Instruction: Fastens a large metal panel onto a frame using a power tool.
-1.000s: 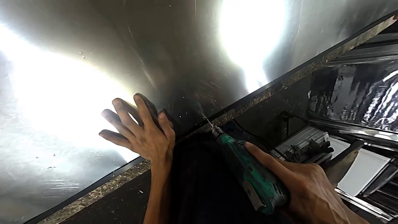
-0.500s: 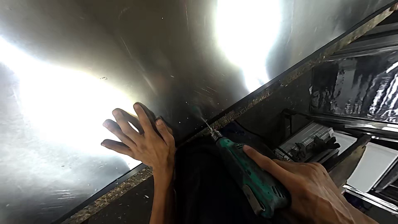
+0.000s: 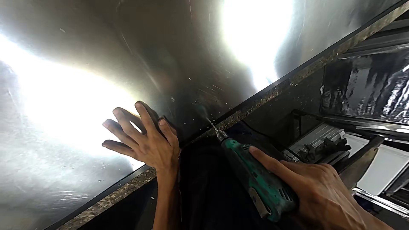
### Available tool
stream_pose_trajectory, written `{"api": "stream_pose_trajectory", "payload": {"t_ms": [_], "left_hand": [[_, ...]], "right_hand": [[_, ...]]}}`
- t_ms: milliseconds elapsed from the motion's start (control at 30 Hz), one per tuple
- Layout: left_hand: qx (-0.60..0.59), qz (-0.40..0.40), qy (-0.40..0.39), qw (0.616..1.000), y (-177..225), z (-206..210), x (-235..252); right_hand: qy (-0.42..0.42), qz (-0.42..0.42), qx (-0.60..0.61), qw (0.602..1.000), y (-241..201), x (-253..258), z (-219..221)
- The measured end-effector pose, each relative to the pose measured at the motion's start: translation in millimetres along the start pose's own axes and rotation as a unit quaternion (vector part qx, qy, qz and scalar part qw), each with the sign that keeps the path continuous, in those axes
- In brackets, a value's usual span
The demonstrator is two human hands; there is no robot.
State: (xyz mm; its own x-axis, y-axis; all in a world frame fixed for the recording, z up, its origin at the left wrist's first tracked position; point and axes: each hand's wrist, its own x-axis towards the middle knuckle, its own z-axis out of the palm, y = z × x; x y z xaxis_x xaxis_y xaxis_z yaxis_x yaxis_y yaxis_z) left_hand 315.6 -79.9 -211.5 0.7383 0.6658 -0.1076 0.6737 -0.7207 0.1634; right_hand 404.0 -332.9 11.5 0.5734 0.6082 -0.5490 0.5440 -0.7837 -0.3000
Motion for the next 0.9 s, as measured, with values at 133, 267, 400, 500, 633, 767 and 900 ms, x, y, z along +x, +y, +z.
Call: {"api": "stream_pose_trajectory", "payload": {"t_ms": [133,267,400,500,633,767,900], "left_hand": [[0.0,0.0,-0.007,1.0,-1,0,-1],[0.0,0.003,0.002,1.0,0,-1,-1],[0.007,0.006,-0.002,1.0,-1,0,1],[0.006,0.004,-0.001,1.0,0,0,-1],[0.009,0.004,0.002,1.0,-1,0,0],[0.01,0.005,0.005,1.0,-2,3,-1],[0.013,0.006,0.005,1.0,0,-3,-1]], "right_hand": [[-0.008,0.011,-0.006,1.0,-2,7,6],[-0.013,0.008,0.013,1.0,1,9,5],[-0.012,0.013,0.015,1.0,1,10,7],[-0.013,0.017,0.015,1.0,1,11,9],[-0.001,0.021,0.016,1.0,2,13,14],[0.005,0.042,0.018,0.999,2,25,25],[0.024,0.044,0.069,0.996,8,14,18]]}}
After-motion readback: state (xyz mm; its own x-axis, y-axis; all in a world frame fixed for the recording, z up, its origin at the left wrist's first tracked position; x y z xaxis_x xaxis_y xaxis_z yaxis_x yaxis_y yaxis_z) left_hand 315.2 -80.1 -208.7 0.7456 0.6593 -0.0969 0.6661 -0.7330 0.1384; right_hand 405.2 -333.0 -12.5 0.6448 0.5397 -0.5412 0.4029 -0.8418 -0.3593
